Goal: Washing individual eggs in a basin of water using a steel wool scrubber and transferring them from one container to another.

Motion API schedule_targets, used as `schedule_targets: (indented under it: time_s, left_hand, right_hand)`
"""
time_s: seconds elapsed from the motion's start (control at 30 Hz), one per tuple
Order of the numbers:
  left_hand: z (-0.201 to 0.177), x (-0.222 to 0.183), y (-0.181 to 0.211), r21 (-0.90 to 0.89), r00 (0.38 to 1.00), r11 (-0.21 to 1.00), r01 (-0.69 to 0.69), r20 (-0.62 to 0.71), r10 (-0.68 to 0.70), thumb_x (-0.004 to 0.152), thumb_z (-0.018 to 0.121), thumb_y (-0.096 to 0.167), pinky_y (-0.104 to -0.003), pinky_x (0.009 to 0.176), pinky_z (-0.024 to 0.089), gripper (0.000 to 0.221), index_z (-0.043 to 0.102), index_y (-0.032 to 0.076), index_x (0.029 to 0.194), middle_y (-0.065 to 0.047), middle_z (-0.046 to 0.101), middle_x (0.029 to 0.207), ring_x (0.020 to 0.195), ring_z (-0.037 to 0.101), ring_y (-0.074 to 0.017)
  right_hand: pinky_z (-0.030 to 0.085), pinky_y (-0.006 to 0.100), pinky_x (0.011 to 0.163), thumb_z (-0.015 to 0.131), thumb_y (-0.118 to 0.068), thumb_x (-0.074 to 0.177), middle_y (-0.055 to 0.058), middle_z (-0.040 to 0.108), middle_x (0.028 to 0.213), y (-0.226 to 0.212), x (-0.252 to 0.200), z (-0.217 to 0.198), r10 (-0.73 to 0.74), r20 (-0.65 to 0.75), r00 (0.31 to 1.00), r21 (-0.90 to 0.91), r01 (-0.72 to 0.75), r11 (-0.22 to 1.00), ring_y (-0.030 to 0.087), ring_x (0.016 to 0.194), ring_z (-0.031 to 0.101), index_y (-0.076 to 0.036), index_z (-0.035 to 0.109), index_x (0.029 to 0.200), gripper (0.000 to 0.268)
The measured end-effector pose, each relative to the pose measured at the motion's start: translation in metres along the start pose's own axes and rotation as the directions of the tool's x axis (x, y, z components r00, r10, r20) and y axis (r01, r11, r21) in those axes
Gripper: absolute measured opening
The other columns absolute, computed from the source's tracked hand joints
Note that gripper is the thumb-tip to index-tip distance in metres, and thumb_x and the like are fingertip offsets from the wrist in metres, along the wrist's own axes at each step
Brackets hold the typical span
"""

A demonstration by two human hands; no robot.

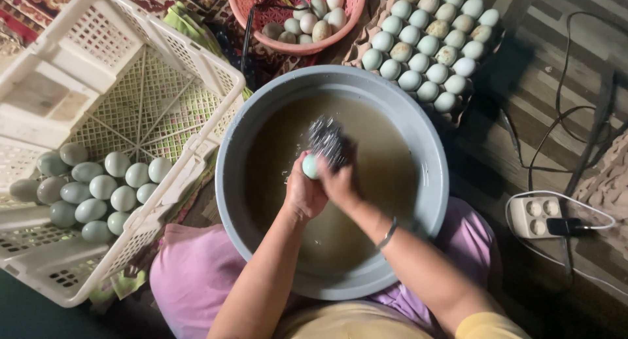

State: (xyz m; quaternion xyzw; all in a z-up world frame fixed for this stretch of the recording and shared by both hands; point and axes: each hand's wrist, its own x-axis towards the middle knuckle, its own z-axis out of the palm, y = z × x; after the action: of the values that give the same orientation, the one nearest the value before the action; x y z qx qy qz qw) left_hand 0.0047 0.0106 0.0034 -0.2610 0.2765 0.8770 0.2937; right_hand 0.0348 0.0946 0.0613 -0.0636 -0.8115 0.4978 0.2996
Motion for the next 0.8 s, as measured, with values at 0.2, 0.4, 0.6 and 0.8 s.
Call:
schedule_targets:
  time_s: [0.2,0.4,0.6,0.8]
  left_hand:
    - [-0.014,0.009,-0.001,0.058,0.998,0.998,-0.039,0.050,0.036,0.102,0.052,0.043,-0.042,0.068,0.065,0.027,0.064,0.018,0.103,-0.007,0.076,0.085,0.071,0.073,-0.0250]
    - [-0.005,-0.005,0.004,0.116,0.993,0.987,-0.112,0.038,0.108,0.101,0.057,0.038,-0.036,0.051,0.049,0.023,0.066,0.020,0.090,-0.007,0.068,0.072,0.056,0.057,-0.0227]
    - [0.005,-0.017,0.008,0.186,0.975,0.974,-0.133,0.199,0.095,0.103,0.047,0.042,-0.029,0.044,0.043,0.022,0.055,0.022,0.098,-0.007,0.063,0.072,0.055,0.054,-0.0199]
    - [0.009,-0.022,0.012,0.209,0.962,0.969,-0.128,0.265,0.070,0.103,0.046,0.043,-0.027,0.046,0.037,0.023,0.053,0.022,0.099,-0.013,0.059,0.068,0.051,0.046,-0.0201]
  right_hand:
    - [0.058,0.044,0.076,0.070,-0.017,0.096,0.020,0.072,0.096,0.013,0.010,-0.002,0.030,0.001,1.000,0.123,-0.030,0.992,0.024,0.086,0.068,-0.001,0.067,0.107,0.020]
    - [0.056,0.052,0.076,0.082,-0.033,0.083,0.025,0.066,0.098,0.009,-0.016,0.007,0.088,0.112,0.990,-0.005,-0.088,0.996,0.045,0.091,0.070,-0.006,0.053,0.122,0.056]
    - [0.058,0.044,0.076,0.072,-0.027,0.096,0.014,0.068,0.100,0.040,-0.001,0.003,0.182,0.059,0.982,0.095,-0.187,0.978,0.030,0.085,0.071,-0.005,0.056,0.122,0.038]
    - [0.055,0.043,0.080,0.075,-0.020,0.092,0.018,0.066,0.098,0.027,0.007,-0.001,0.126,0.066,0.990,0.160,-0.135,0.978,0.032,0.094,0.070,-0.007,0.054,0.118,0.036]
